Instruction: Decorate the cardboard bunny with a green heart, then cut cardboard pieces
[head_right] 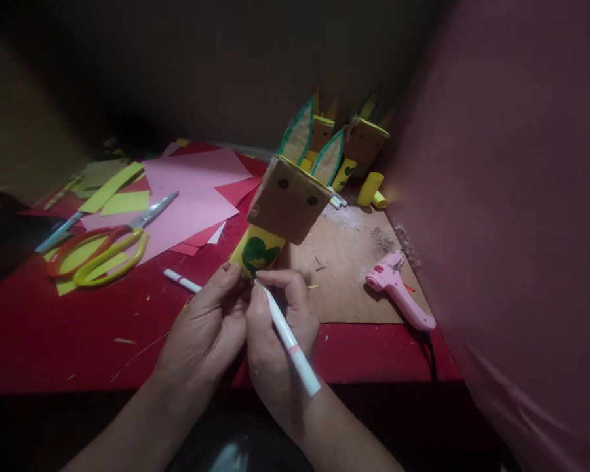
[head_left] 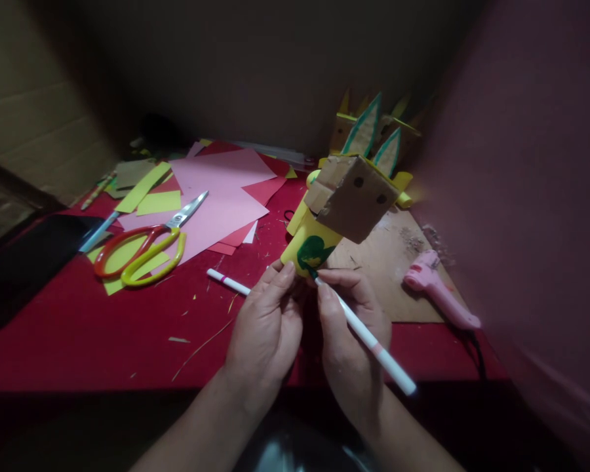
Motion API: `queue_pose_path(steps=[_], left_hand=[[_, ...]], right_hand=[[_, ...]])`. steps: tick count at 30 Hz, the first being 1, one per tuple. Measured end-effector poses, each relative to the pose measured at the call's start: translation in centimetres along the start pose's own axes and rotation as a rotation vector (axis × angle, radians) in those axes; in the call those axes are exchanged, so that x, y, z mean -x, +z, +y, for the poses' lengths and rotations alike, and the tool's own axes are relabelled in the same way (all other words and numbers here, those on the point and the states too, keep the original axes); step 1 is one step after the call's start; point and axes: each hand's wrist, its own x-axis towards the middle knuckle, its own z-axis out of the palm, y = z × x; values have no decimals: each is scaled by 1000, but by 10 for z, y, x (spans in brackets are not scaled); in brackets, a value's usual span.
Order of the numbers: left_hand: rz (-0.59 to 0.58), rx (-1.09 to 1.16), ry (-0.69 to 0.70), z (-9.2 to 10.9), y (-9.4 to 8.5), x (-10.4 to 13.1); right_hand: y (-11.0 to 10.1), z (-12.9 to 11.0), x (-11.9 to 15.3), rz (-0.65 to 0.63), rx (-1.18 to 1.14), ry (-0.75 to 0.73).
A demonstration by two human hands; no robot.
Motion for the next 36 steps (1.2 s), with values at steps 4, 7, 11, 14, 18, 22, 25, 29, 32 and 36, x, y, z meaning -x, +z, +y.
queue_pose_path(steps=[4, 7, 11, 14, 18, 22, 25, 29, 32, 36], left_hand=[[4, 7, 5, 0, 0, 1], [-2, 16, -6, 0, 0, 1], [15, 24, -27, 2, 3, 1], [31, 30, -34, 3, 5, 1], [20, 32, -35, 2, 4, 2], [11, 35, -34, 2, 3, 2], [33, 26, -38, 2, 3, 1], [58, 16, -31, 2, 4, 0], [33, 17, -30, 3, 4, 0], [13, 7, -39, 5, 3, 0]], right_hand=[[1, 1, -1, 1, -17, -14], [2, 1, -1, -27, -33, -30], [2, 0, 0, -39, -33, -29], [1, 0, 0, -6, -16, -24], [1, 0, 0, 9, 6, -27], [3, -1, -1, -39, -48, -23], [4, -2, -2, -46, -46, -24], [1, 0, -1, -23, -22, -7], [-5, 3, 2, -41, -53, 1], [-12, -1, 2, -25, -134, -74]])
